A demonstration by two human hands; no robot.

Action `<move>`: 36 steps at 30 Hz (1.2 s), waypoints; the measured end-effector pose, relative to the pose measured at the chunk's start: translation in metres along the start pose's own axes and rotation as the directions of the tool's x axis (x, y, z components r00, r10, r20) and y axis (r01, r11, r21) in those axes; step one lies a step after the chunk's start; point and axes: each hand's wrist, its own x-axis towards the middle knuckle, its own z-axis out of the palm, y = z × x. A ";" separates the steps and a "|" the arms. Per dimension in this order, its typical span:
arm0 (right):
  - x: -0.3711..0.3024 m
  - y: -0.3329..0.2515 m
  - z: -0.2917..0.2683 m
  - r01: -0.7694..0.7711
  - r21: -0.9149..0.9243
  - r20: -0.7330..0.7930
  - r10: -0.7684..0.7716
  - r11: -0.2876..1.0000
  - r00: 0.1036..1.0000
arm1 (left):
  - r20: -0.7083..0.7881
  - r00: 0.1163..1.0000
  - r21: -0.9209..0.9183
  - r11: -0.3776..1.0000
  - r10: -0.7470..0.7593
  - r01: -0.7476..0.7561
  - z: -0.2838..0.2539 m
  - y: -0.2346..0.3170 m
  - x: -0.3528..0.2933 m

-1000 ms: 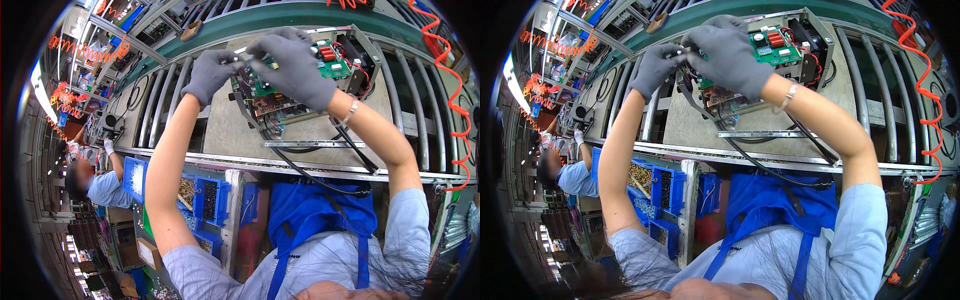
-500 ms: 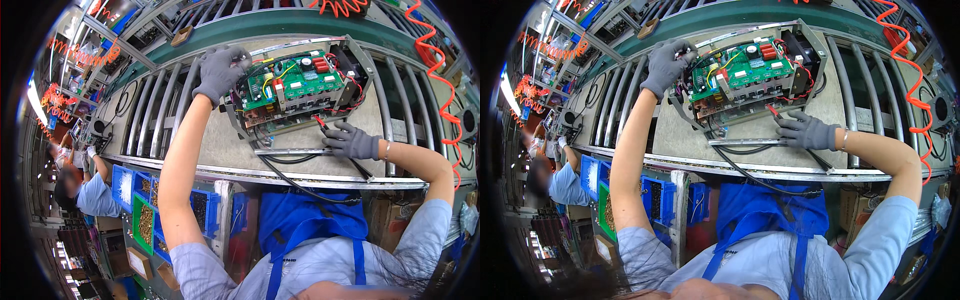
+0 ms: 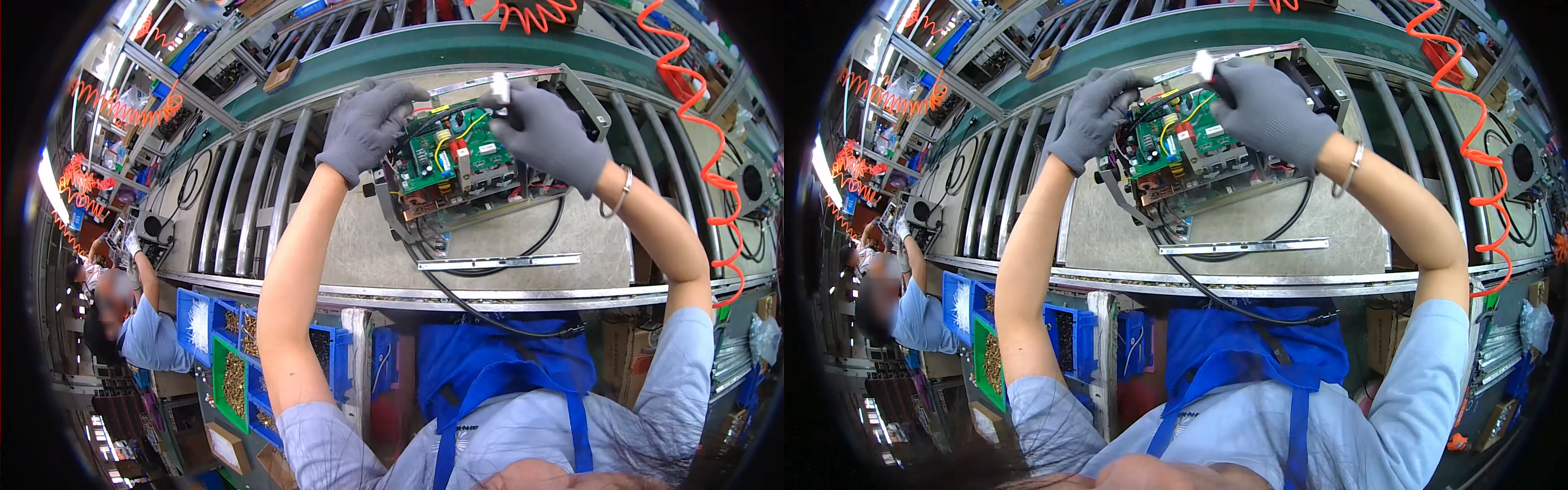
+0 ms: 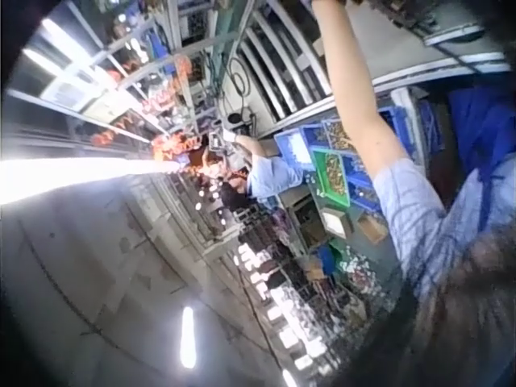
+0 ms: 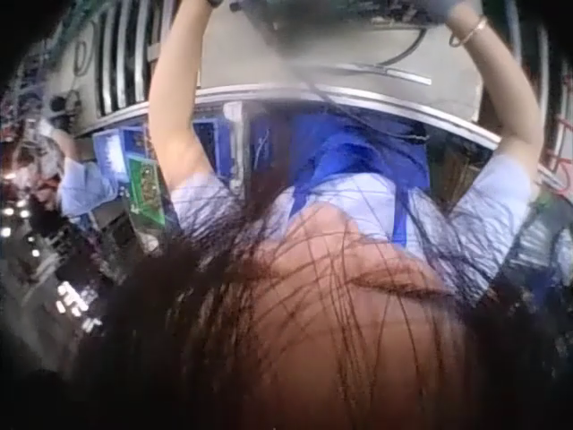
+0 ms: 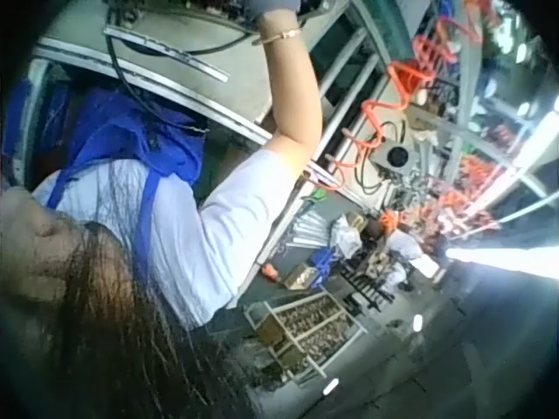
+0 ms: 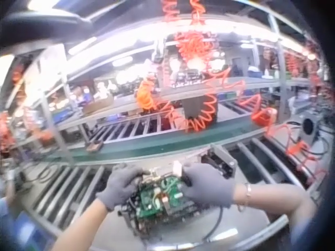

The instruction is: Assemble internal components and wiring into an electronic chassis on an assembly line.

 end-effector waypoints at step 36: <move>-0.032 0.009 -0.035 0.226 -0.371 -0.050 -0.263 0.900 0.964 | 0.146 0.920 -0.010 0.929 -0.364 0.369 0.028 0.036 0.032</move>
